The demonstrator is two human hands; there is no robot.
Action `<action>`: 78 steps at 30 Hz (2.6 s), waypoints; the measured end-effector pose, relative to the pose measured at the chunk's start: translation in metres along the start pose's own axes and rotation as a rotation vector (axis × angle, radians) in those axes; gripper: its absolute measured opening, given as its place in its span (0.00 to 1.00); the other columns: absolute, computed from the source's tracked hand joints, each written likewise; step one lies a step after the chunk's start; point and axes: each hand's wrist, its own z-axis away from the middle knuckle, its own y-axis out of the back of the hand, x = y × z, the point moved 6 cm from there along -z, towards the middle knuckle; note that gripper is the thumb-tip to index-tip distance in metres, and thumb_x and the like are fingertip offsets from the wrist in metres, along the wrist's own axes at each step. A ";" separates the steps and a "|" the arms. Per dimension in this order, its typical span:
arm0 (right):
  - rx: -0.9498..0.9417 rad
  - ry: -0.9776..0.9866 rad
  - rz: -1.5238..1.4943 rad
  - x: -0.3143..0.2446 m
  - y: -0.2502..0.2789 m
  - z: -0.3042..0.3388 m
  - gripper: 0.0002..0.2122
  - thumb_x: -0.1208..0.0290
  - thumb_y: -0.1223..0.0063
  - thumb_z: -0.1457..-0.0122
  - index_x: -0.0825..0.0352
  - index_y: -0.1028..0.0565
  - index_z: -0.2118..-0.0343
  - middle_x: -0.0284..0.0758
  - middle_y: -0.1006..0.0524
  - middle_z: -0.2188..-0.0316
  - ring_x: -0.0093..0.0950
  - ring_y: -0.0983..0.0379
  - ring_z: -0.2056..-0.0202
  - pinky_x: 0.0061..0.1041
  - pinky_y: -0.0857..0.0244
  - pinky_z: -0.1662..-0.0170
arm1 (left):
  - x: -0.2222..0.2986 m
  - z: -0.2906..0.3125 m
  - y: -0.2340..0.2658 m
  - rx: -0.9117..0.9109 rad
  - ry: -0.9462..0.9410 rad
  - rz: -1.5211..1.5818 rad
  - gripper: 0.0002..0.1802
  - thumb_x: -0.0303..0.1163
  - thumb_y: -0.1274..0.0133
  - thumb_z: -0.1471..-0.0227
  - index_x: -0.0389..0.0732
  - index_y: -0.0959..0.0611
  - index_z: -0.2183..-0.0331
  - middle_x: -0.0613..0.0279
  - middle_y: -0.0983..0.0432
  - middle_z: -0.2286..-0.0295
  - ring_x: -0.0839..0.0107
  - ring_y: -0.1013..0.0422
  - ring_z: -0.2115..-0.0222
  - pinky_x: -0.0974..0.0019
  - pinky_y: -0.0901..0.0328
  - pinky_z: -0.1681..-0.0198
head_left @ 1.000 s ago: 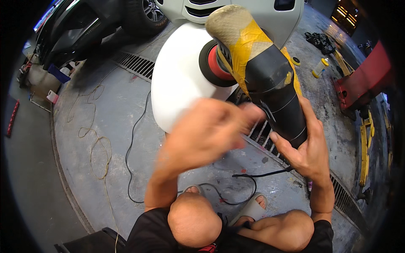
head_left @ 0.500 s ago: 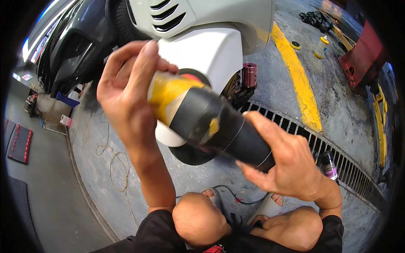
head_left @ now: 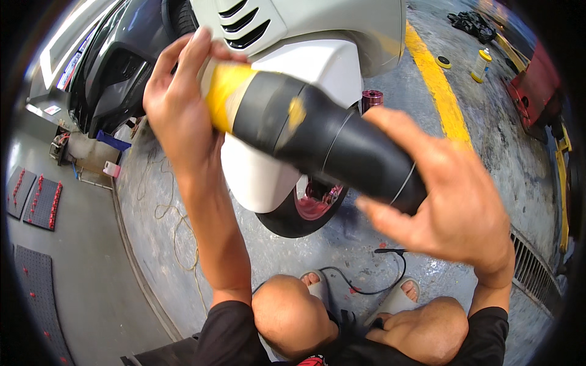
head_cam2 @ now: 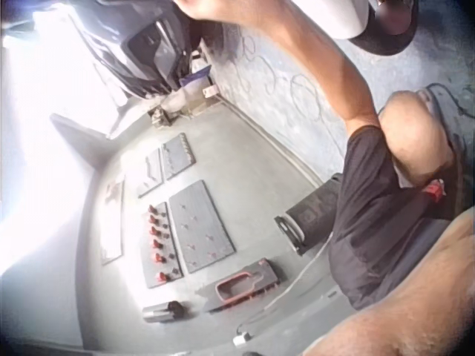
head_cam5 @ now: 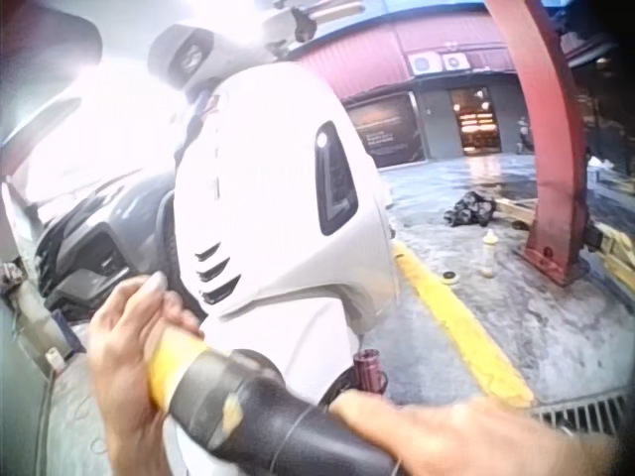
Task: The person uses a rotary polisher with a foam pad to polish the front fender of a white scooter. They apply polishing compound from a bottle, polish the surface, and wipe it with a purple microfiber cloth. The process is repeated multiple times on the same area.
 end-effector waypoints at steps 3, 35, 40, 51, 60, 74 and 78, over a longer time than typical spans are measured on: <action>-0.001 -0.056 0.032 0.006 0.016 -0.015 0.33 0.64 0.30 0.55 0.66 0.27 0.43 0.49 0.19 0.57 0.45 0.20 0.57 0.37 0.30 0.51 | -0.009 -0.028 -0.012 -0.058 0.014 -0.007 0.11 0.28 0.43 0.39 0.27 0.18 0.62 0.52 0.20 0.71 0.58 0.20 0.70 0.58 0.21 0.63; -0.142 0.092 -0.969 0.029 -0.004 0.008 0.48 0.70 0.32 0.55 0.76 0.44 0.30 0.51 0.27 0.41 0.36 0.30 0.39 0.30 0.44 0.34 | -0.018 -0.033 -0.001 0.020 0.142 0.140 0.07 0.24 0.42 0.41 0.32 0.23 0.68 0.53 0.22 0.74 0.58 0.20 0.74 0.54 0.20 0.66; -0.171 0.041 -1.016 0.048 0.007 0.001 0.48 0.71 0.34 0.58 0.76 0.44 0.30 0.52 0.27 0.41 0.36 0.29 0.39 0.30 0.44 0.33 | -0.022 -0.043 -0.013 -0.013 0.144 0.132 0.06 0.23 0.42 0.41 0.29 0.21 0.65 0.51 0.21 0.73 0.56 0.19 0.71 0.54 0.21 0.63; -0.061 -0.062 -0.814 0.084 0.033 -0.016 0.53 0.57 0.35 0.63 0.71 0.42 0.29 0.49 0.24 0.49 0.24 0.24 0.79 0.19 0.29 0.77 | -0.044 -0.076 -0.051 -0.087 0.052 -0.023 0.04 0.22 0.45 0.43 0.29 0.20 0.68 0.53 0.23 0.75 0.62 0.22 0.75 0.63 0.25 0.70; -0.003 -0.044 -0.812 0.102 0.043 -0.027 0.52 0.55 0.34 0.64 0.68 0.39 0.30 0.54 0.21 0.61 0.25 0.24 0.81 0.19 0.26 0.77 | -0.064 -0.094 -0.057 -0.102 0.183 -0.030 0.06 0.24 0.46 0.42 0.30 0.20 0.68 0.53 0.22 0.72 0.64 0.23 0.73 0.63 0.26 0.67; -0.037 -0.059 -0.779 0.091 0.036 -0.024 0.53 0.54 0.34 0.63 0.68 0.40 0.30 0.55 0.22 0.58 0.27 0.22 0.80 0.20 0.25 0.77 | -0.051 -0.086 -0.047 -0.087 0.146 -0.108 0.06 0.24 0.46 0.43 0.30 0.19 0.67 0.54 0.21 0.71 0.67 0.24 0.72 0.66 0.28 0.67; -0.032 -0.050 -0.773 0.086 0.035 -0.023 0.53 0.54 0.34 0.63 0.69 0.40 0.30 0.55 0.23 0.55 0.26 0.22 0.80 0.20 0.25 0.77 | -0.047 -0.081 -0.044 -0.062 0.152 -0.108 0.06 0.23 0.46 0.43 0.29 0.19 0.67 0.53 0.21 0.71 0.67 0.24 0.72 0.66 0.27 0.67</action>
